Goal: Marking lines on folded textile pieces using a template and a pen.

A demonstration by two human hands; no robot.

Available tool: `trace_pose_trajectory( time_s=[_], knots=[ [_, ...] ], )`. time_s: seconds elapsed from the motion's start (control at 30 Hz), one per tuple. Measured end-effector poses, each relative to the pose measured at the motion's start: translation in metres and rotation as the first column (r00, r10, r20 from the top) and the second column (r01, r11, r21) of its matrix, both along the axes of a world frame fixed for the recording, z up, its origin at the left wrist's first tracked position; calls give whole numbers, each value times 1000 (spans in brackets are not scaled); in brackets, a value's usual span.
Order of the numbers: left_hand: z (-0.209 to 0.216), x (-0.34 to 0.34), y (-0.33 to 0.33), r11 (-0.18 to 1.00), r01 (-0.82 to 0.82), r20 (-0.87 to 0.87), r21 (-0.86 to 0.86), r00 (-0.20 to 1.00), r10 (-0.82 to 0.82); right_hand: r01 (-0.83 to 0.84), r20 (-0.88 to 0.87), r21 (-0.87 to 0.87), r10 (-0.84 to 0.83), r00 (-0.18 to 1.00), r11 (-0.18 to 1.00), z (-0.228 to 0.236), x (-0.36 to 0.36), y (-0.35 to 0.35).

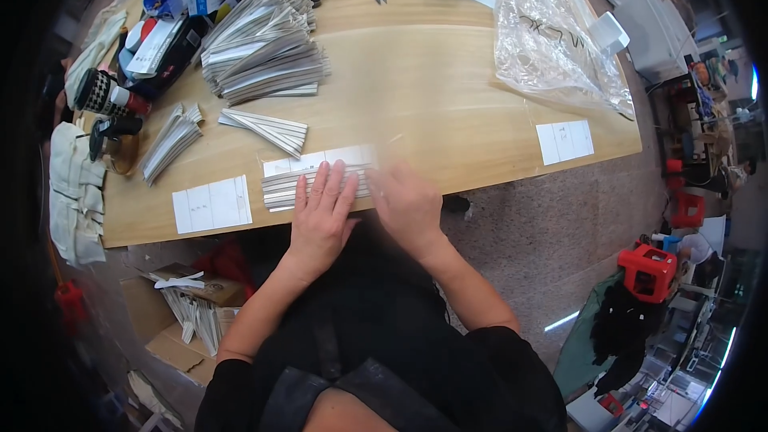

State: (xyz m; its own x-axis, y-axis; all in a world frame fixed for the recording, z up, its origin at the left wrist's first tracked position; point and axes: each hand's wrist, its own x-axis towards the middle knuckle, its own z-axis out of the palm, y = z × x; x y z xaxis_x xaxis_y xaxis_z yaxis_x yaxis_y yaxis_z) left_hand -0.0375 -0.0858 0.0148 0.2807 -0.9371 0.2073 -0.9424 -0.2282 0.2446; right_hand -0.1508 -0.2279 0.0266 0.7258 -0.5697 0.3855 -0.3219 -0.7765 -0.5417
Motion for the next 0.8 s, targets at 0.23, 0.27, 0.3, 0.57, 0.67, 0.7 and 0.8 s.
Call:
trace_pose_trajectory(
  time_s=[0.23, 0.27, 0.3, 0.57, 0.67, 0.7, 0.8],
  knots=[
    [-6, -4, -1, 1000, -13, 21, -18, 1000, 13, -103, 200, 496, 2, 980, 862, 10, 0, -12],
    [-5, -3, -1, 999, -7, -6, -33, 1000, 7, -170, 296, 656, -43, 954, 736, 22, 4, -13],
    [-5, -3, -1, 999, 1, -32, -51, 999, -3, -150, 278, 676, -62, 958, 721, 23, 7, -15],
    [-8, -3, 0, 998, -9, 0, -58, 1000, 9, -119, 147, 691, 23, 989, 713, -4, 4, -20],
    [-9, -3, 0, 999, -10, 10, -53, 1000, 11, -86, 96, 621, 34, 995, 779, -2, 5, -17],
    [-9, -3, 0, 999, -9, 18, -51, 1000, 10, -110, 101, 535, 66, 993, 838, -6, 5, -18],
    [-9, -3, -1, 998, -10, 12, -70, 1000, 11, -131, 94, 407, 102, 990, 904, -8, 5, -18]
  ],
)
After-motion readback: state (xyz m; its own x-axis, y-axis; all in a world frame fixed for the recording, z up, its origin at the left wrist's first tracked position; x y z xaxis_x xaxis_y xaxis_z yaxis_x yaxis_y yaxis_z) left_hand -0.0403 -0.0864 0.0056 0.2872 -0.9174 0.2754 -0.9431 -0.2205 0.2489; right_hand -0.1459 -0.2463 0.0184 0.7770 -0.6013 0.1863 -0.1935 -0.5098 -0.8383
